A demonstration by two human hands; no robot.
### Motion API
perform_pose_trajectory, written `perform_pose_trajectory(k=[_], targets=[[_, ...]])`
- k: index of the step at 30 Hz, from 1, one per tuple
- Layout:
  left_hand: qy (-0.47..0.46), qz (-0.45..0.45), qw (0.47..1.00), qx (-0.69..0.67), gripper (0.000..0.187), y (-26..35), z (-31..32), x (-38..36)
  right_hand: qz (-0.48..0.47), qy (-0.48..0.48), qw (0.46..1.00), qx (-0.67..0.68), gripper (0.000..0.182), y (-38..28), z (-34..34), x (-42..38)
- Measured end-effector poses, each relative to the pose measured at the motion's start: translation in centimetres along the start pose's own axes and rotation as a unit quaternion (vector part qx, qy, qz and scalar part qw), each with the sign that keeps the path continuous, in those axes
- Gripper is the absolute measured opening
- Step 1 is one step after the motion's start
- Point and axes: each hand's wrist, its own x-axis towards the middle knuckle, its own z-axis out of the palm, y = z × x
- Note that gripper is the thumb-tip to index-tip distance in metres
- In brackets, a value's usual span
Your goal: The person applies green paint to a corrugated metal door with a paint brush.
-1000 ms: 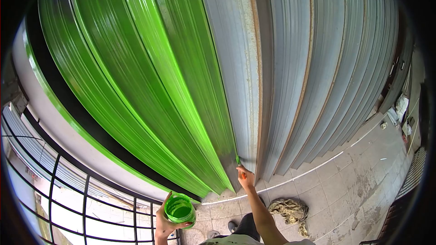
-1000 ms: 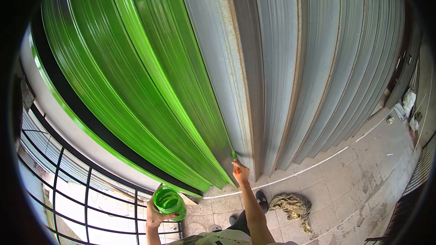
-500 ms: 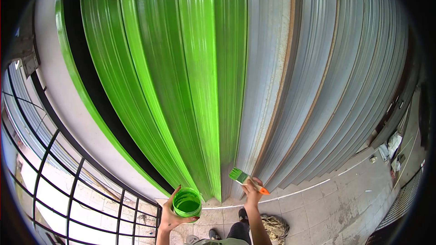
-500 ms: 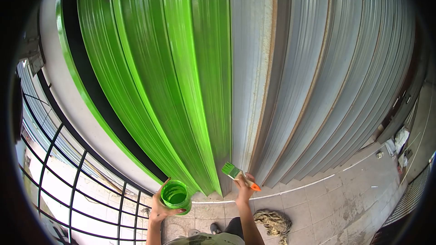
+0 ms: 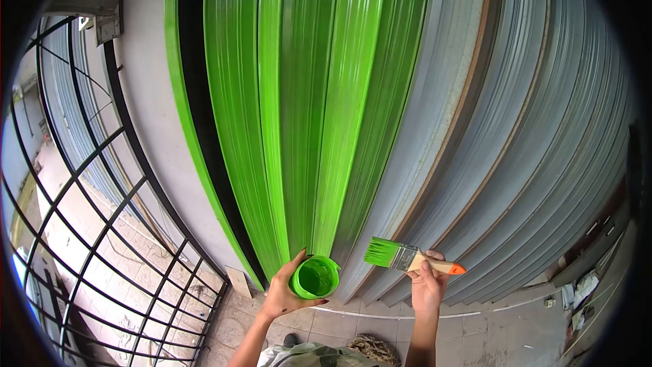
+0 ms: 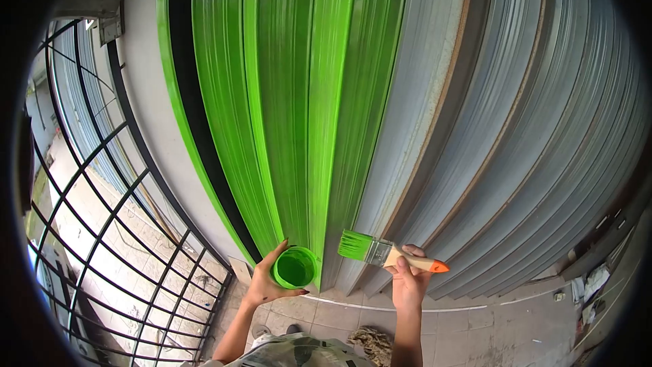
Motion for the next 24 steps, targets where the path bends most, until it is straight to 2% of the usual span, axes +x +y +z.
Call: perform_pose_trajectory(k=[1, 4, 5, 6, 8, 9, 10, 12, 13, 14, 15, 16, 18, 19, 22, 24], targets=[[0.007, 0.006, 1.000, 0.024, 0.111, 0.7, 0.6, 0.0, -0.013, -0.001, 0.999, -0.035, 0.021, -0.7, -0.1, 0.0], [0.025, 0.004, 0.999, 0.040, 0.109, 2.5, 2.3, -1.0, 0.086, 0.088, 0.992, 0.036, 0.023, -2.6, -1.5, 0.0], [0.029, -0.004, 0.999, 0.024, 0.109, 2.8, 3.1, -1.4, 0.145, 0.110, 0.978, 0.105, 0.028, -2.5, -3.7, -0.2], [0.030, -0.011, 0.999, 0.006, 0.109, 3.0, 3.9, -1.7, 0.187, 0.115, 0.961, 0.170, 0.029, -2.0, -6.0, -0.6], [0.038, -0.037, 0.999, -0.007, 0.110, 3.6, 5.3, -3.0, 0.216, 0.146, 0.948, 0.181, 0.028, -2.3, -7.5, -2.2], [0.042, -0.044, 0.998, -0.022, 0.111, 3.5, 6.1, -3.7, 0.225, 0.114, 0.952, 0.173, 0.027, -2.8, -7.9, -3.0], [0.045, -0.053, 0.997, -0.034, 0.112, 3.6, 6.9, -4.5, 0.203, 0.088, 0.963, 0.154, 0.027, -3.2, -8.1, -3.7], [0.047, -0.074, 0.994, -0.064, 0.112, 4.1, 8.2, -6.0, 0.075, -0.010, 0.996, 0.042, 0.025, -4.6, -7.7, -5.1], [0.050, -0.084, 0.992, -0.079, 0.113, 4.3, 8.7, -6.5, -0.039, -0.087, 0.989, -0.111, 0.020, -5.3, -7.8, -5.3], [0.050, -0.092, 0.991, -0.088, 0.113, 4.7, 9.1, -7.0, -0.099, -0.198, 0.951, -0.217, 0.015, -7.2, -7.8, -5.2], [0.051, -0.101, 0.989, -0.097, 0.113, 5.0, 9.4, -7.5, -0.219, -0.256, 0.880, -0.334, 0.016, -8.8, -6.5, -4.7], [0.052, -0.110, 0.987, -0.107, 0.113, 5.3, 9.8, -7.9, -0.331, -0.306, 0.777, -0.439, 0.017, -9.9, -5.4, -4.7], [0.061, -0.106, 0.988, -0.094, 0.113, 5.3, 10.4, -8.6, -0.396, -0.345, 0.663, -0.533, 0.023, -11.9, -4.5, -5.9], [0.065, -0.108, 0.988, -0.091, 0.114, 5.5, 10.5, -8.9, -0.393, -0.355, 0.653, -0.541, 0.029, -12.4, -4.5, -6.6], [0.075, -0.111, 0.987, -0.089, 0.115, 6.2, 10.9, -9.7, -0.411, -0.403, 0.625, -0.527, 0.025, -13.5, -5.0, -7.4], [0.077, -0.097, 0.990, -0.074, 0.115, 6.7, 11.0, -9.9, -0.405, -0.410, 0.633, -0.516, 0.025, -13.7, -5.3, -7.8]])
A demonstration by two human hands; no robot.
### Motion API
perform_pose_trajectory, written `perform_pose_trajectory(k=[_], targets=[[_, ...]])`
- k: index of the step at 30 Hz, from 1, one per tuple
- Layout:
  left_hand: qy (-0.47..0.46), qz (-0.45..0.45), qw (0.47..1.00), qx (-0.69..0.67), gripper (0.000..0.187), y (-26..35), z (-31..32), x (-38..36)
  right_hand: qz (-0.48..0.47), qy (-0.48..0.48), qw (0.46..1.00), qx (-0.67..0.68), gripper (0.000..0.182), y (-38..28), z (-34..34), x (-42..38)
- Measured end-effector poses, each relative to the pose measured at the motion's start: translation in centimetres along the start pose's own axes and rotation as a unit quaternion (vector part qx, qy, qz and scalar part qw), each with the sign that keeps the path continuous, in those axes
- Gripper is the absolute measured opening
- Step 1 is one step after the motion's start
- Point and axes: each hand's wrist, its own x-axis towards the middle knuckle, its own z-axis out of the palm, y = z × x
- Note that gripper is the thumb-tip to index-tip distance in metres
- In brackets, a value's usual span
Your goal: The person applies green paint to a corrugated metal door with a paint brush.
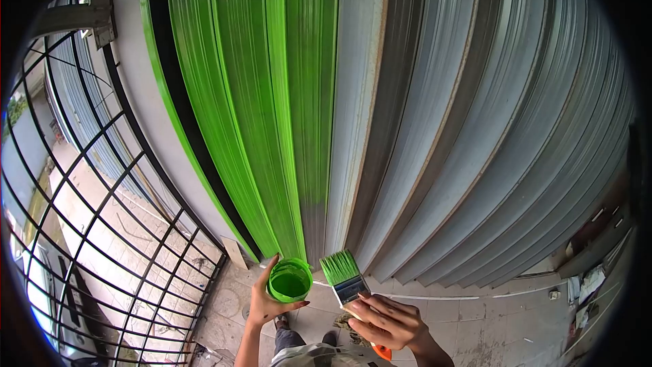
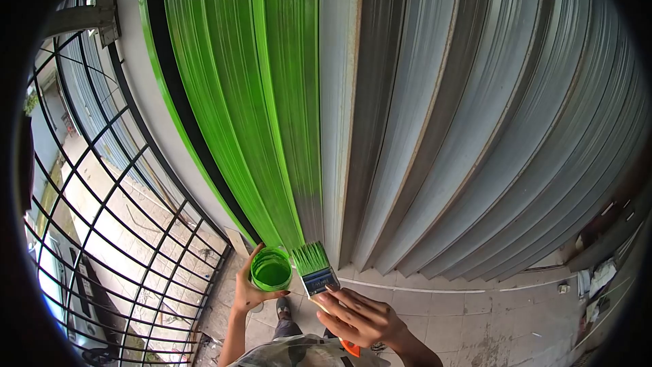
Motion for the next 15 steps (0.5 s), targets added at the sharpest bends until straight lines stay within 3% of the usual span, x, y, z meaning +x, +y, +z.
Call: perform_pose_trajectory(k=[4, 6, 8, 10, 12, 13, 15], targets=[[0.002, 0.010, 1.000, 0.028, 0.115, 1.2, 0.4, -0.5, 0.011, 0.001, 0.999, 0.039, 0.025, 0.1, -0.7, -0.5], [-0.003, 0.031, 0.997, 0.075, 0.113, 2.0, 0.6, -0.6, 0.091, 0.067, 0.979, 0.167, 0.026, 0.5, -0.6, -1.0], [-0.004, 0.058, 0.990, 0.131, 0.111, 3.6, 0.8, -0.3, 0.192, 0.141, 0.915, 0.326, 0.021, 1.2, -0.6, -1.9], [-0.010, 0.090, 0.982, 0.164, 0.110, 5.0, 0.9, 0.0, 0.338, 0.258, 0.776, 0.466, 0.019, 1.8, -0.3, -3.4], [-0.009, 0.127, 0.974, 0.186, 0.112, 4.8, 0.9, 0.1, 0.403, 0.347, 0.576, 0.621, 0.020, 2.7, -0.9, -2.9], [-0.010, 0.123, 0.975, 0.185, 0.111, 4.9, 0.9, 0.1, 0.394, 0.340, 0.562, 0.643, 0.014, 3.5, -0.7, -3.6], [-0.005, 0.146, 0.973, 0.179, 0.104, 5.3, 0.8, 0.1, 0.425, 0.378, 0.436, 0.698, 0.020, 3.8, -0.2, -3.4]])
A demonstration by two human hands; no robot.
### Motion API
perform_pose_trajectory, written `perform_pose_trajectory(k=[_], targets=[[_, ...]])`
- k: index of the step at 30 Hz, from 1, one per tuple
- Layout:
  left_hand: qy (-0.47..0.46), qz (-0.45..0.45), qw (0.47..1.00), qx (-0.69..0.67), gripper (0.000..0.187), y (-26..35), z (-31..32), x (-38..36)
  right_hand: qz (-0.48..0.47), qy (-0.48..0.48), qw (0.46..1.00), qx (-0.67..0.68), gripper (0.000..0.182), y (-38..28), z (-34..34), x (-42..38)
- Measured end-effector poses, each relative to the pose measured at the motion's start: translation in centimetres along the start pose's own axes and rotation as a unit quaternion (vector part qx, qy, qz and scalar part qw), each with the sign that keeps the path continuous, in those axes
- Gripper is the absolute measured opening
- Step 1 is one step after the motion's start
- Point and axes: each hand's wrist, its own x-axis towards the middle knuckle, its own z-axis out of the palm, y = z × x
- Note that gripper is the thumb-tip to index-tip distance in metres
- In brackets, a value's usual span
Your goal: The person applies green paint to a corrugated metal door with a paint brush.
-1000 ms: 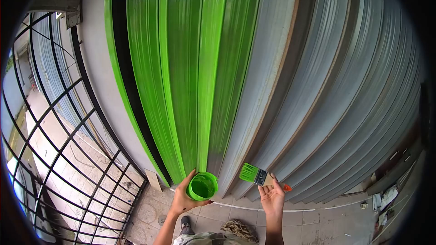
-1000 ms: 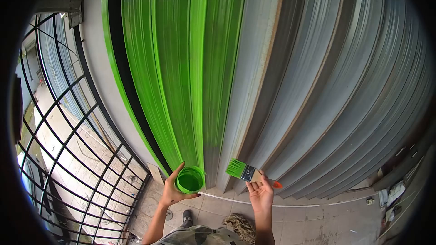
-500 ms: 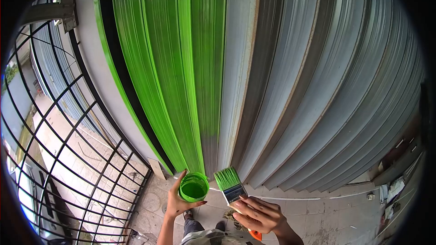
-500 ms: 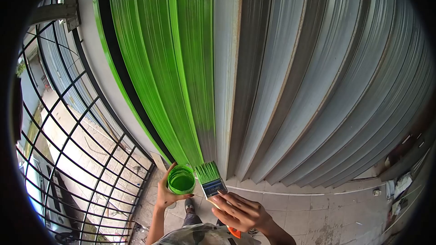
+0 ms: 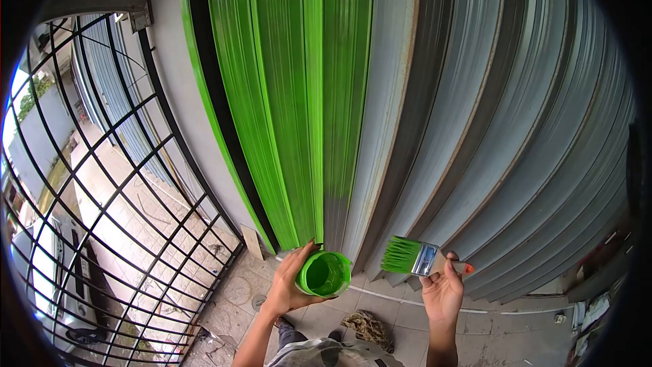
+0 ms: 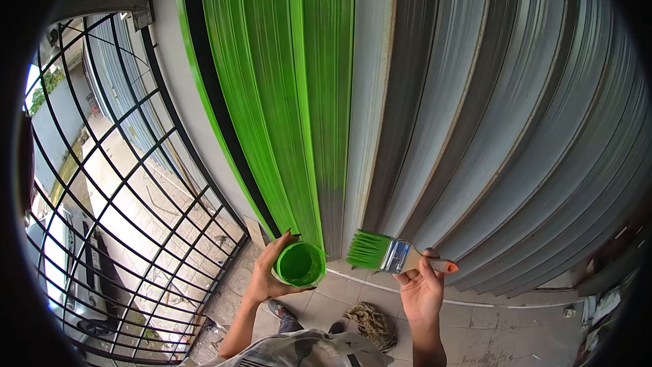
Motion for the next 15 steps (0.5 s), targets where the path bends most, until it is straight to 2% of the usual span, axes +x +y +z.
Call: perform_pose_trajectory(k=[1, 4, 6, 8, 9, 12, 13, 15], targets=[[0.004, 0.011, 1.000, -0.002, 0.101, 0.1, -0.1, 0.1, 0.032, 0.048, 0.997, 0.060, 0.023, 0.4, -0.4, 0.1], [0.022, 0.056, 0.998, 0.016, 0.096, -0.1, -0.2, 0.1, 0.093, 0.100, 0.986, 0.090, 0.027, 1.0, -0.2, 0.2], [0.037, 0.084, 0.995, 0.043, 0.092, -0.4, -0.2, 0.1, 0.037, 0.011, 0.999, -0.011, 0.028, 1.4, 0.1, -0.4], [0.049, 0.100, 0.991, 0.070, 0.088, -0.5, -0.2, 0.2, -0.041, -0.086, 0.990, -0.105, 0.032, 1.7, -0.5, -1.3], [0.053, 0.103, 0.990, 0.083, 0.086, -0.6, -0.3, 0.3, -0.128, -0.167, 0.957, -0.199, 0.031, 1.6, 0.4, -1.4], [0.060, 0.128, 0.982, 0.122, 0.082, -0.4, -0.5, 0.8, -0.214, -0.316, 0.790, -0.479, 0.024, -0.1, 3.8, -1.4], [0.062, 0.141, 0.979, 0.135, 0.081, -0.4, -0.6, 1.0, -0.244, -0.365, 0.723, -0.534, 0.027, -0.2, 4.5, -1.3], [0.067, 0.152, 0.974, 0.154, 0.080, 0.1, -0.8, 1.4, -0.256, -0.445, 0.649, -0.561, 0.031, -0.1, 5.3, -0.9]])
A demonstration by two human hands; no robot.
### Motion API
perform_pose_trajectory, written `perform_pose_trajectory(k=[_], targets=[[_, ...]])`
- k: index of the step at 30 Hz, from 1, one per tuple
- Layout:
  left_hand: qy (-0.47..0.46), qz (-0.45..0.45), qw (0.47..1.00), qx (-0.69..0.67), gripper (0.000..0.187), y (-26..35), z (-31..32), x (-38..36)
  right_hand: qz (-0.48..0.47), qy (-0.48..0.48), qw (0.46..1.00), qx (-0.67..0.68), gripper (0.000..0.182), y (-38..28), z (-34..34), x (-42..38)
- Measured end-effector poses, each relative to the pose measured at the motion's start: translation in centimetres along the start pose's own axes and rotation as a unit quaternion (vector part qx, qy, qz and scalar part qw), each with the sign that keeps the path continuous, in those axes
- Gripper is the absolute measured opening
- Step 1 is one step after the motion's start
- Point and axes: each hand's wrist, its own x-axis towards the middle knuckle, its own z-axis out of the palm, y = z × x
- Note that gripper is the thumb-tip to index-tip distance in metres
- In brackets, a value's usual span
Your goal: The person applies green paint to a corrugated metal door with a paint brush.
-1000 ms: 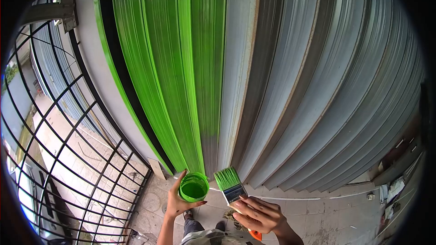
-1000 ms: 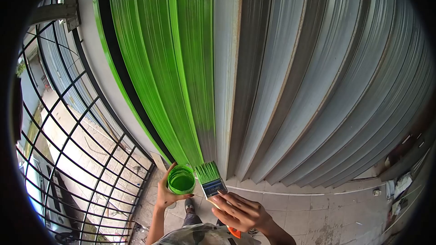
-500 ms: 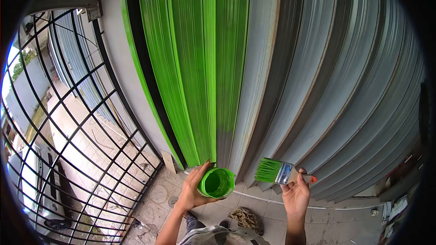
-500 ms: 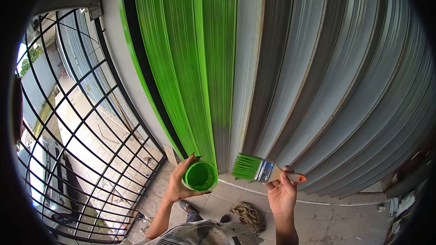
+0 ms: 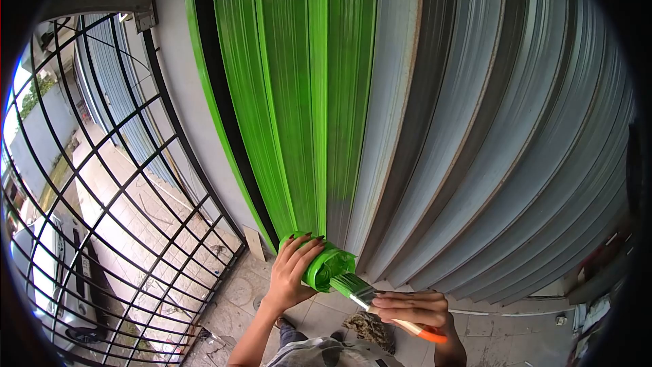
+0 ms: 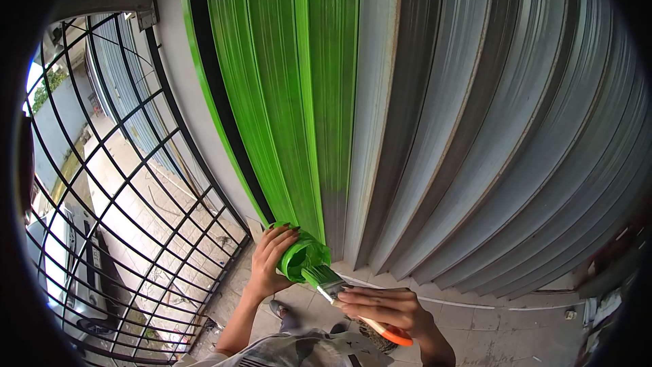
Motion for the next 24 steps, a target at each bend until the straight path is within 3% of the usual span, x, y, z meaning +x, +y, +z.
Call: perform_pose_trajectory(k=[5, 16, 20, 24], targets=[[-0.016, 0.030, 0.999, 0.036, 0.079, 0.5, -0.7, 0.9, -0.037, -0.105, 0.989, -0.099, 0.030, 0.3, 0.0, 1.2], [-0.023, 0.057, 0.998, 0.029, 0.076, 1.6, -0.6, 1.7, -0.040, -0.165, 0.985, 0.022, 0.035, 2.6, 0.0, 5.6], [-0.020, 0.061, 0.998, 0.028, 0.076, 1.7, -0.6, 1.8, -0.031, -0.209, 0.977, -0.007, 0.024, 2.8, 0.2, 6.3], [-0.023, 0.059, 0.998, 0.020, 0.076, 2.1, -0.6, 1.9, -0.034, -0.253, 0.967, 0.001, 0.028, 3.2, 0.4, 7.0]])
